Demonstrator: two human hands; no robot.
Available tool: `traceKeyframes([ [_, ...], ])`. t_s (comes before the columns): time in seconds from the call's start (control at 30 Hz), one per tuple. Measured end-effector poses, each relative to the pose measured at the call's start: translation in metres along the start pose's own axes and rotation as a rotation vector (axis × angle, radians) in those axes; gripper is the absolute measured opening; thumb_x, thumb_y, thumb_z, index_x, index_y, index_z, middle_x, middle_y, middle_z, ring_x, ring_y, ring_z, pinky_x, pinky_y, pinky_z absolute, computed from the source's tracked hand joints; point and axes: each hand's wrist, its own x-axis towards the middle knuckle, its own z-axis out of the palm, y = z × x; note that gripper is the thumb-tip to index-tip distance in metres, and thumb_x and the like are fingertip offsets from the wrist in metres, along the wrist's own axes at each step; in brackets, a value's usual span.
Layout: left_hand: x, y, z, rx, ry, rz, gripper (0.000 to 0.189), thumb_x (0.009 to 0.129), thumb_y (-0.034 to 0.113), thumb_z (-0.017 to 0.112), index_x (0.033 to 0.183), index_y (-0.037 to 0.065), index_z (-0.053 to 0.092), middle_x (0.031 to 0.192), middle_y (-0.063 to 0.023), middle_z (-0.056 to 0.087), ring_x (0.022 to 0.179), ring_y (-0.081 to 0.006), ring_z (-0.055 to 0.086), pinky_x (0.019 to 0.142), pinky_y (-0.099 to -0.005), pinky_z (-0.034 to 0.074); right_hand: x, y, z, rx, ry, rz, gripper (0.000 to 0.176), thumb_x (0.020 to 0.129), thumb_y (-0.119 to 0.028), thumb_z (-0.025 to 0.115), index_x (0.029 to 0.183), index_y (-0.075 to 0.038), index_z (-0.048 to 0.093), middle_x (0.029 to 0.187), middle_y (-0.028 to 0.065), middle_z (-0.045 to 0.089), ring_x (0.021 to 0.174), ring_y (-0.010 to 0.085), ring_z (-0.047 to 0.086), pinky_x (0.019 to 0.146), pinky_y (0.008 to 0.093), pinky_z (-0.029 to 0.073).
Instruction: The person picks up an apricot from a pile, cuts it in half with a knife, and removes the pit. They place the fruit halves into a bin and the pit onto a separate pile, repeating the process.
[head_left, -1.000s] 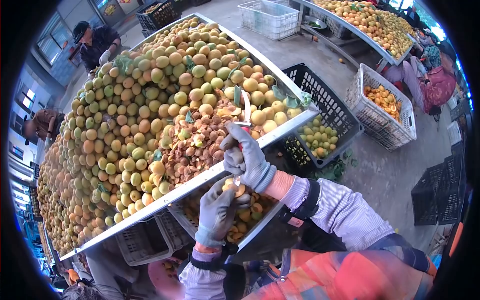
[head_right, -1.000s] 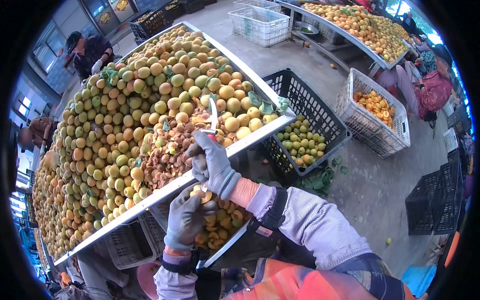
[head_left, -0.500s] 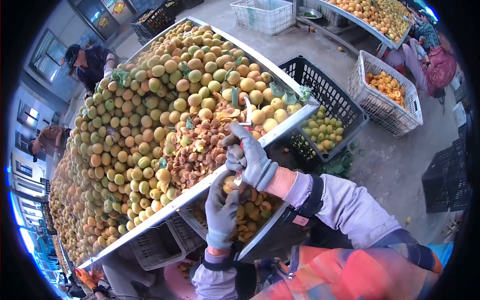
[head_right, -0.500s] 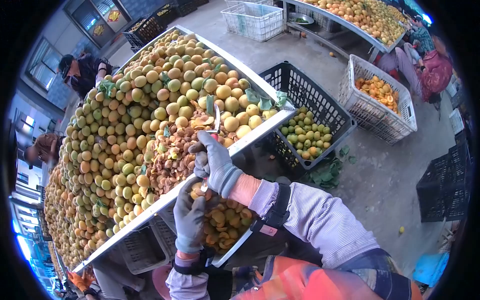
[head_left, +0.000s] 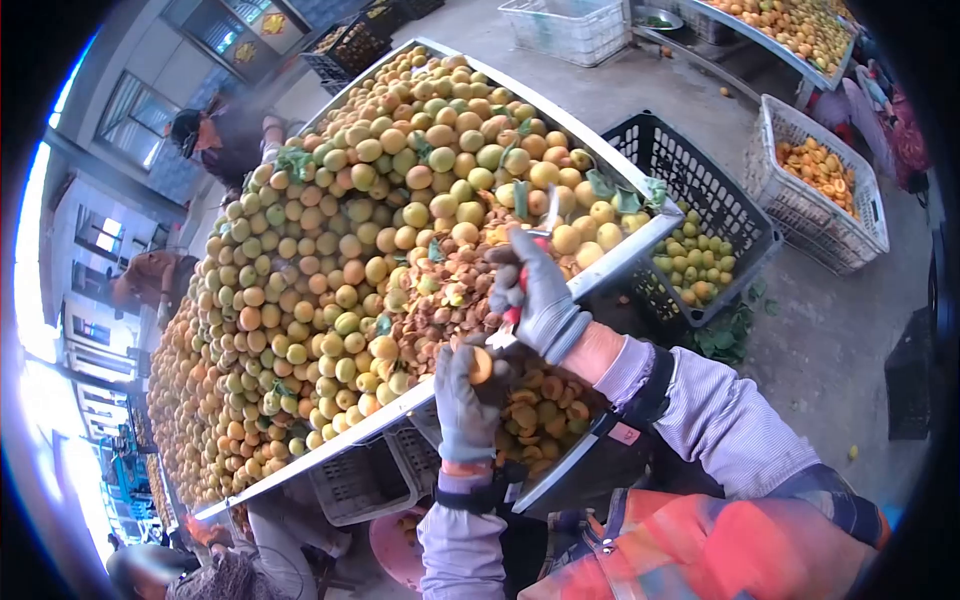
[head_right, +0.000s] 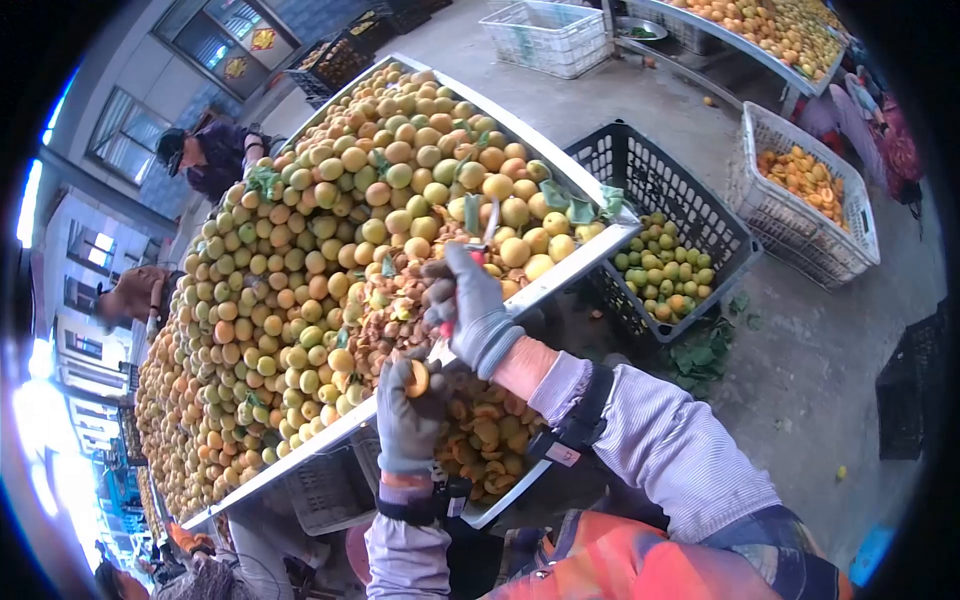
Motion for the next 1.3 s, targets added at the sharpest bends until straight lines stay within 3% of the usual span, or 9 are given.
traceKeyframes([
  [0.07, 0.008, -0.003, -0.003, -1.309, 0.202, -1.001, 0.022, 0.093, 0.024, 0.051, 0.106, 0.007, 0.051, 0.093, -0.0033, 0.058, 0.074, -0.0126, 0.054, 0.067, -0.0276, 0.048, 0.002, 0.000, 0.002, 0.013, 0.038, -0.048, 0.037, 0.086, -0.042, 0.061, 0.085, -0.005, 0.058, 0.054, -0.0039, 0.047, 0.039, 0.0063, 0.035, 0.044, 0.0240, 0.035],
  [0.1, 0.017, -0.006, -0.006, -1.308, 0.245, -1.058, 0.021, 0.093, 0.027, 0.050, 0.104, 0.009, 0.053, 0.088, -0.0015, 0.056, 0.072, -0.0111, 0.053, 0.065, -0.0245, 0.047, 0.002, -0.002, 0.003, 0.005, 0.004, -0.059, 0.037, 0.086, -0.042, 0.061, 0.085, -0.005, 0.058, 0.056, -0.0034, 0.048, 0.039, 0.0063, 0.036, 0.045, 0.0239, 0.035],
  [0.4, 0.013, 0.010, -0.048, -1.008, 0.024, -1.121, 0.039, 0.094, 0.037, 0.045, 0.105, 0.001, 0.057, 0.078, -0.0037, 0.056, 0.062, -0.0080, 0.051, 0.056, -0.0206, 0.044, 0.000, -0.007, 0.000, -0.118, 0.007, -0.068, 0.034, 0.086, -0.039, 0.061, 0.086, -0.005, 0.057, 0.058, -0.0023, 0.048, 0.042, 0.0054, 0.038, 0.040, 0.0208, 0.032],
  [0.47, 0.002, 0.008, -0.057, -0.561, -0.383, -0.613, 0.034, 0.092, 0.029, 0.051, 0.108, -0.001, 0.058, 0.086, -0.0047, 0.059, 0.077, -0.0116, 0.055, 0.072, -0.0230, 0.046, -0.001, -0.007, 0.000, -0.124, -0.001, -0.085, 0.032, 0.085, -0.038, 0.063, 0.085, -0.007, 0.056, 0.060, -0.0015, 0.049, 0.043, 0.0051, 0.040, 0.035, 0.0197, 0.032],
  [0.7, 0.013, -0.062, -0.072, 0.317, 0.149, -0.661, 0.042, 0.078, 0.022, 0.070, 0.114, 0.004, 0.059, 0.111, -0.0153, 0.060, 0.105, -0.0274, 0.054, 0.093, -0.0341, 0.041, -0.013, -0.002, 0.000, -0.440, -0.127, -0.021, 0.039, 0.084, -0.041, 0.062, 0.091, -0.003, 0.056, 0.066, 0.0067, 0.059, 0.038, 0.0106, 0.048, 0.034, 0.0212, 0.040],
  [0.8, 0.016, -0.087, -0.062, 0.650, -0.030, -0.620, 0.043, 0.075, 0.023, 0.072, 0.113, 0.006, 0.059, 0.111, -0.0169, 0.059, 0.111, -0.0324, 0.049, 0.095, -0.0370, 0.040, -0.025, 0.007, 0.006, -0.729, -0.173, -0.050, 0.047, 0.084, -0.048, 0.059, 0.092, -0.001, 0.054, 0.062, 0.0080, 0.058, 0.036, 0.0098, 0.047, 0.033, 0.0203, 0.038],
  [0.93, 0.008, -0.107, -0.059, 0.345, 0.159, -0.721, 0.039, 0.072, 0.018, 0.076, 0.106, 0.006, 0.061, 0.112, -0.0187, 0.055, 0.110, -0.0338, 0.048, 0.095, -0.0365, 0.039, -0.034, 0.011, 0.005, -0.884, -0.297, 0.102, 0.047, 0.087, -0.049, 0.054, 0.090, -0.003, 0.053, 0.058, 0.0065, 0.057, 0.040, 0.0084, 0.050, 0.035, 0.0201, 0.039],
  [1.07, 0.014, -0.068, -0.060, -0.227, 0.351, -0.494, 0.035, 0.082, -0.002, 0.062, 0.115, -0.002, 0.050, 0.102, -0.0071, 0.055, 0.092, -0.0127, 0.054, 0.082, -0.0240, 0.047, -0.043, 0.016, 0.007, -1.021, -0.432, 0.186, 0.046, 0.089, -0.050, 0.051, 0.086, -0.004, 0.053, 0.056, 0.0050, 0.057, 0.042, 0.0090, 0.052, 0.038, 0.0211, 0.041],
  [1.3, 0.012, 0.007, -0.048, -0.761, 0.219, -0.716, 0.041, 0.086, -0.006, 0.051, 0.126, -0.003, 0.039, 0.111, -0.0102, 0.054, 0.095, -0.0143, 0.058, 0.083, -0.0247, 0.049, -0.055, 0.022, 0.000, -1.157, -0.518, 0.313, 0.043, 0.088, -0.049, 0.053, 0.077, -0.008, 0.045, 0.055, 0.0037, 0.054, 0.040, 0.0095, 0.048, 0.037, 0.0221, 0.039],
])
